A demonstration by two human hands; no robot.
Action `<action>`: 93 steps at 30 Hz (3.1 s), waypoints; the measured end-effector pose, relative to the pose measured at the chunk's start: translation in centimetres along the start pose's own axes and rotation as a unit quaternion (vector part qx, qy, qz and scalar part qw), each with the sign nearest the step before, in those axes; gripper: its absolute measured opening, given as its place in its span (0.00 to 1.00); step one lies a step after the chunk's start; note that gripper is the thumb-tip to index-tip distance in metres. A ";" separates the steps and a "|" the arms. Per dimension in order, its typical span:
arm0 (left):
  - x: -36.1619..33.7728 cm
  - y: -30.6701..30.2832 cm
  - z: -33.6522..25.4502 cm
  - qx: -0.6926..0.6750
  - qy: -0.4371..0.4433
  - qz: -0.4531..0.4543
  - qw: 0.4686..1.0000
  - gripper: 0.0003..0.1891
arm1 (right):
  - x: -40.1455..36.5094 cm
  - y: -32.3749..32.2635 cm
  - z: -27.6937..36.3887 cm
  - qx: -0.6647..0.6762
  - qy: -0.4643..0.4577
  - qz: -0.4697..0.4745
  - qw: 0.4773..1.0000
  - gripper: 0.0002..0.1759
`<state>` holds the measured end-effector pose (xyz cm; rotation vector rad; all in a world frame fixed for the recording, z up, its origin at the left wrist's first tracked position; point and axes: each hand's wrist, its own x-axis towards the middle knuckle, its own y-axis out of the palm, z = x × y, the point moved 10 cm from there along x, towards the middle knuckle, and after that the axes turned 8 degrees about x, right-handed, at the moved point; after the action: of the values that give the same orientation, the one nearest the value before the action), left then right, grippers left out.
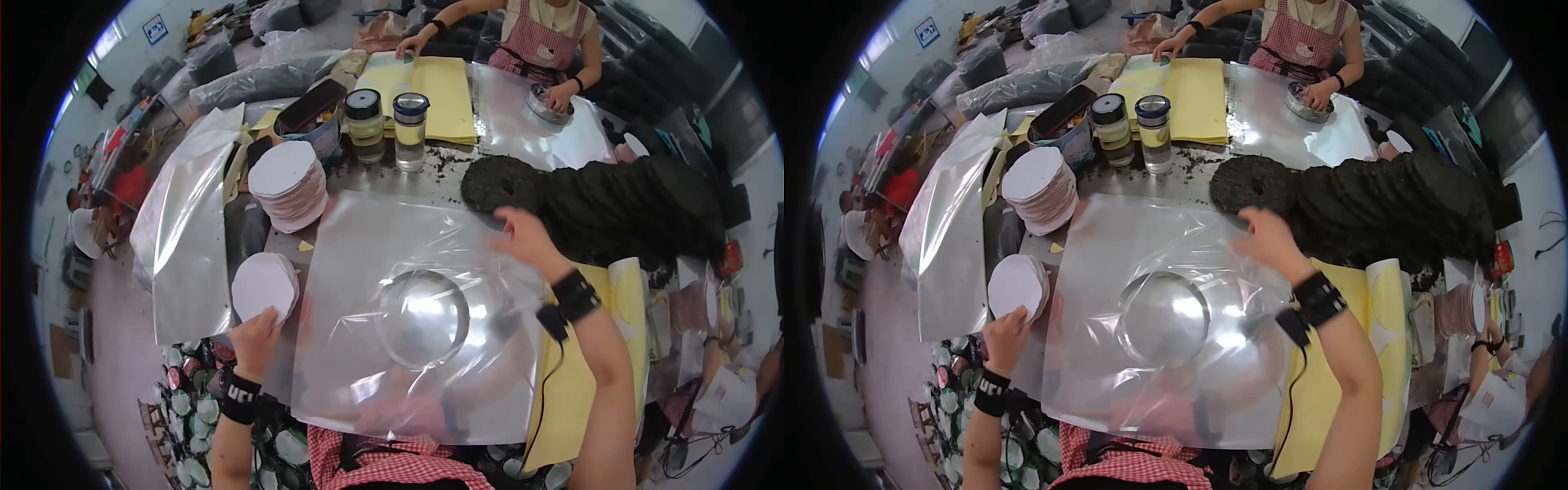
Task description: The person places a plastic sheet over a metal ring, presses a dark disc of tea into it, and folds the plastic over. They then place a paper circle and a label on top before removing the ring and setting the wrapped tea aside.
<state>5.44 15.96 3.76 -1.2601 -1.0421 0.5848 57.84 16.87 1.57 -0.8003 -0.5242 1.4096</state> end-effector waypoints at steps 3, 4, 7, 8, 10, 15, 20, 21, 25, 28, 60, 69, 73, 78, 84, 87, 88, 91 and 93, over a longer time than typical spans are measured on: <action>0.4 -0.5 0.2 -0.051 -0.009 0.035 0.998 0.17 | -11.7 2.9 4.5 0.058 -0.125 0.167 0.976 0.38; 0.7 -0.1 0.5 -0.063 -0.023 0.063 0.996 0.18 | -15.4 2.7 6.4 0.001 -0.241 0.170 0.955 0.37; 1.4 0.0 1.0 -0.107 -0.010 0.068 0.992 0.18 | -18.8 -0.5 4.8 -0.057 -0.137 0.091 0.985 0.33; 1.5 -0.1 1.2 -0.145 -0.018 0.073 0.987 0.18 | -18.6 -0.9 4.7 -0.058 -0.132 0.089 0.986 0.33; 2.0 -0.1 0.9 -0.154 -0.011 0.072 0.985 0.19 | -15.1 -3.8 3.5 0.016 -0.067 -0.016 0.997 0.29; 1.7 -3.9 -0.3 -0.068 0.006 0.037 0.997 0.16 | -11.0 3.3 3.9 -0.161 -0.093 0.112 0.976 0.27; 2.5 -12.4 -6.3 -0.136 -0.022 -0.154 0.979 0.11 | -10.2 -0.5 2.5 -0.199 -0.057 -0.037 0.978 0.28; 3.5 -11.2 -7.9 -0.174 0.001 -0.125 0.977 0.11 | -8.0 -2.1 2.0 -0.241 -0.031 -0.082 0.967 0.29; 5.1 -9.4 -12.3 -0.186 0.085 -0.112 0.972 0.13 | -0.2 -1.3 -1.3 -0.312 -0.123 -0.227 0.914 0.32; 3.7 -11.6 -17.0 -0.162 0.174 -0.176 0.955 0.14 | 2.7 0.3 -2.7 -0.350 -0.182 -0.232 0.889 0.29; 5.9 12.6 -25.9 -0.052 0.278 0.274 0.919 0.48 | -8.4 18.6 8.3 -0.082 -0.030 -0.026 0.996 0.13; -1.4 -3.4 -23.2 -0.261 0.228 0.112 0.931 0.33 | -10.1 17.8 10.4 -0.192 -0.054 0.008 0.980 0.69; -7.1 -4.3 -19.2 -0.043 0.260 0.064 0.963 0.18 | -10.1 17.7 10.9 -0.211 -0.030 0.027 0.977 0.67; -14.4 -6.9 -21.4 -0.274 0.365 0.009 0.890 0.13 | -10.5 17.6 10.9 -0.214 -0.019 0.008 0.977 0.61; -1.9 2.2 -17.1 -0.249 0.113 -0.007 0.962 0.44 | -10.2 18.7 11.2 -0.253 0.005 0.012 0.967 0.41; -0.9 3.4 -24.3 -0.195 0.273 0.032 0.942 0.57 | -12.1 15.3 10.7 -0.025 -0.121 -0.073 0.990 0.25; -1.0 4.0 -24.5 -0.190 0.262 0.063 0.944 0.59 | -14.3 11.3 8.5 0.200 -0.081 -0.175 0.961 0.19; -0.4 4.9 -23.6 -0.245 0.217 0.059 0.943 0.51 | -22.8 4.1 -0.8 -0.032 0.056 -0.426 0.902 0.21; -1.0 4.5 -23.9 -0.250 0.212 0.060 0.943 0.49 | -24.0 6.2 -2.2 0.207 0.151 -0.274 0.927 0.17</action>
<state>26.71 4.81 -0.04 -1.8099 -0.7704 0.1149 52.62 -7.31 -1.31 -0.4620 -0.1728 0.8118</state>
